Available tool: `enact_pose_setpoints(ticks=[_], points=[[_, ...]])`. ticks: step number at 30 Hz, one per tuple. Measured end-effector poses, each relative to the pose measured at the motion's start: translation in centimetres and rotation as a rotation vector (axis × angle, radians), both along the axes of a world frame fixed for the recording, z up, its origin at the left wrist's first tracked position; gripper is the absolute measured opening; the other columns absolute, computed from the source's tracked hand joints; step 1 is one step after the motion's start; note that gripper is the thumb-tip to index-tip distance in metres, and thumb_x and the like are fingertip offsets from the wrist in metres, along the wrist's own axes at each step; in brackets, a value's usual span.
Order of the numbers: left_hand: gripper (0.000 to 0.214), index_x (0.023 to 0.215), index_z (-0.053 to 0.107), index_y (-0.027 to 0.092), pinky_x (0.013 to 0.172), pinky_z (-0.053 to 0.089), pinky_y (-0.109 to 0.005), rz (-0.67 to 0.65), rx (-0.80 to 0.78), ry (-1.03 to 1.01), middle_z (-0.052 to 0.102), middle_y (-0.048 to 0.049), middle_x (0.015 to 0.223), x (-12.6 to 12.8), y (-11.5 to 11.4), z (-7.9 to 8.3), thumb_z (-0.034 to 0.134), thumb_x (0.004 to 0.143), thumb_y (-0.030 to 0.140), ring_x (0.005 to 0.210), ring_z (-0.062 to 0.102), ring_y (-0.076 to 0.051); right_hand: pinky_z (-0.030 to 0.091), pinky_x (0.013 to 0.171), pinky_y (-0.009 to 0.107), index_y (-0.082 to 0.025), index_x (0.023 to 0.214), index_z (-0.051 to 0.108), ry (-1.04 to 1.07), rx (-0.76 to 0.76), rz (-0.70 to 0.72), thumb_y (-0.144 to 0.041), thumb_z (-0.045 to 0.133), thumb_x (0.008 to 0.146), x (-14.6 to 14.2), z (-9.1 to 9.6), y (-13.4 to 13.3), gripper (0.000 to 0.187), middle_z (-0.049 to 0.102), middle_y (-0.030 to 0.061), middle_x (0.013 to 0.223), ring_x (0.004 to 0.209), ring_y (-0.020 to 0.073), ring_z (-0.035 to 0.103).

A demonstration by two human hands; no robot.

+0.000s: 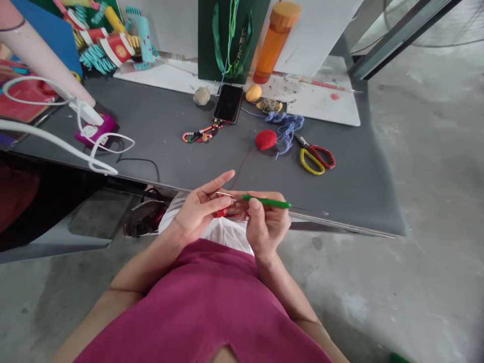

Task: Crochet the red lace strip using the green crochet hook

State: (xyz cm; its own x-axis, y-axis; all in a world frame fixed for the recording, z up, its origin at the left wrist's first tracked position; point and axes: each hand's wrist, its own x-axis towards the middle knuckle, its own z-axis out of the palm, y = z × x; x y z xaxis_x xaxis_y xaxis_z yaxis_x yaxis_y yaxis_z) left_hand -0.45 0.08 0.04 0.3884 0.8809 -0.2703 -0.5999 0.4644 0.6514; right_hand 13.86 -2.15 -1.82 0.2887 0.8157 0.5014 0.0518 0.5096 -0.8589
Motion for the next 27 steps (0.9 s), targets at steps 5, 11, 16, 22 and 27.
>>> enact_pose_setpoints(ticks=[5, 11, 16, 22, 27], points=[[0.046, 0.117, 0.085, 0.028, 0.071, 0.050, -0.022, -0.044, 0.013, 0.010, 0.071, 0.0038, 0.077, -0.4, 0.3, -0.2, 0.095, 0.073, 0.020, 0.067, 0.060, -0.006, 0.049, 0.038, 0.022, -0.033, 0.106, 0.062, 0.214, -0.069, 0.118, -0.039, 0.056, 0.109, 0.5, 0.2, 0.2, 0.009, 0.080, -0.0055, 0.073, 0.045, 0.0130, 0.070], [0.040, 0.107, 0.088, 0.028, 0.061, 0.045, -0.023, -0.154, 0.050, -0.019, 0.074, -0.0002, 0.077, -0.3, 0.3, 0.6, 0.098, 0.068, 0.025, 0.063, 0.056, -0.008, 0.030, 0.030, 0.019, -0.029, 0.093, 0.064, 0.459, -0.380, 0.338, -0.053, 0.067, 0.099, 0.6, 0.8, 0.6, 0.026, 0.075, -0.0062, 0.062, 0.038, 0.0110, 0.061], [0.047, 0.114, 0.086, 0.031, 0.063, 0.046, -0.024, -0.034, 0.066, 0.048, 0.073, 0.0024, 0.078, 0.2, -0.1, 0.6, 0.097, 0.070, 0.020, 0.064, 0.059, -0.008, 0.042, 0.037, 0.019, -0.028, 0.090, 0.068, 0.511, -0.342, 0.345, -0.054, 0.081, 0.089, -0.4, 0.7, 0.7, 0.029, 0.080, -0.0053, 0.073, 0.043, 0.0089, 0.061], [0.050, 0.115, 0.085, 0.029, 0.070, 0.052, -0.024, 0.013, 0.141, 0.132, 0.074, 0.0012, 0.087, 0.2, -0.1, -0.2, 0.098, 0.068, 0.018, 0.079, 0.065, -0.011, 0.038, 0.035, 0.017, -0.030, 0.093, 0.070, 0.427, -0.237, 0.240, -0.044, 0.074, 0.097, 0.1, 0.6, 0.9, 0.016, 0.082, -0.0055, 0.076, 0.044, 0.0079, 0.062], [0.060, 0.129, 0.080, 0.031, 0.075, 0.056, -0.025, 0.097, 0.206, 0.199, 0.072, 0.0035, 0.082, 0.4, -0.4, -0.2, 0.096, 0.071, 0.021, 0.077, 0.066, -0.010, 0.059, 0.052, 0.026, -0.030, 0.108, 0.073, 0.018, 0.038, 0.033, -0.024, 0.067, 0.102, 0.6, -0.6, 0.5, 0.011, 0.088, 0.0000, 0.099, 0.065, 0.0139, 0.078]])
